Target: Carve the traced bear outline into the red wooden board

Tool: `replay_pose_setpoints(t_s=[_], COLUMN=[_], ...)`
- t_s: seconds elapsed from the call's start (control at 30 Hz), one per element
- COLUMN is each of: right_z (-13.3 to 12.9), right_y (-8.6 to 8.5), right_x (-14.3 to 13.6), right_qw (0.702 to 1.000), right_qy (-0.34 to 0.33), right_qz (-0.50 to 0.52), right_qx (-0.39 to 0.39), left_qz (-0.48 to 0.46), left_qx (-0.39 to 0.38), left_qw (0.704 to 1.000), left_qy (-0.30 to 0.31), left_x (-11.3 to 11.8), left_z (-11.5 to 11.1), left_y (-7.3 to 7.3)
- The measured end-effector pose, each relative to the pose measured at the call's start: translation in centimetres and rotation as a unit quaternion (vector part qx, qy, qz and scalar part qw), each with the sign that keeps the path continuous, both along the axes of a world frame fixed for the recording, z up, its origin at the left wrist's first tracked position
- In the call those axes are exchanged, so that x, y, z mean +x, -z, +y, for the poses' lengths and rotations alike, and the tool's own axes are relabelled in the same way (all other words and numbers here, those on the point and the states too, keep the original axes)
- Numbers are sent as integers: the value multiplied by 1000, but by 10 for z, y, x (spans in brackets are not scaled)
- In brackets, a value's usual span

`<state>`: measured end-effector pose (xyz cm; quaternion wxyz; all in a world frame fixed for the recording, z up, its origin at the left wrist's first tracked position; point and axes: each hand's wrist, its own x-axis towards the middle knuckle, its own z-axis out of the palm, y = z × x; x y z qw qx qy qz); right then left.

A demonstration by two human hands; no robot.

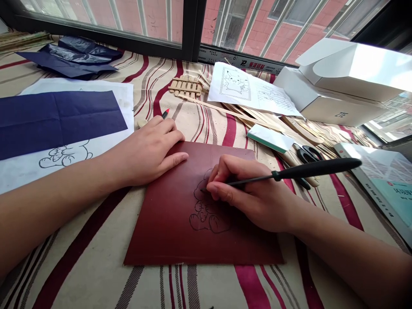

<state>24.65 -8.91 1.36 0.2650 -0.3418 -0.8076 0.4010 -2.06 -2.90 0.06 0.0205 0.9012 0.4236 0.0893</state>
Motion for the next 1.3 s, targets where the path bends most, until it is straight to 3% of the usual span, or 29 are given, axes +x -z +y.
replay_pose_setpoints(t_s=[0.23, 0.5, 0.9, 1.1, 1.3], right_z=[0, -3, 0, -3, -2], right_y=[1, 0, -3, 0, -2], right_x=[1, -1, -1, -2, -1], right_qw=[1000, 1000, 1000, 999, 1000], right_qy=[-16, 18, -5, 21, 12], right_qz=[-6, 16, -13, 13, -20], right_qx=[10, -18, 4, -37, -5], left_qz=[-6, -14, -4, -13, -17], left_qx=[1, -17, -8, -11, -5], left_qw=[1000, 1000, 1000, 1000, 1000], left_qy=[1, -1, 6, 2, 6], left_x=[0, -1, 0, 0, -1], left_z=[0, -1, -1, -2, 0], left_y=[-1, 0, -2, -2, 0])
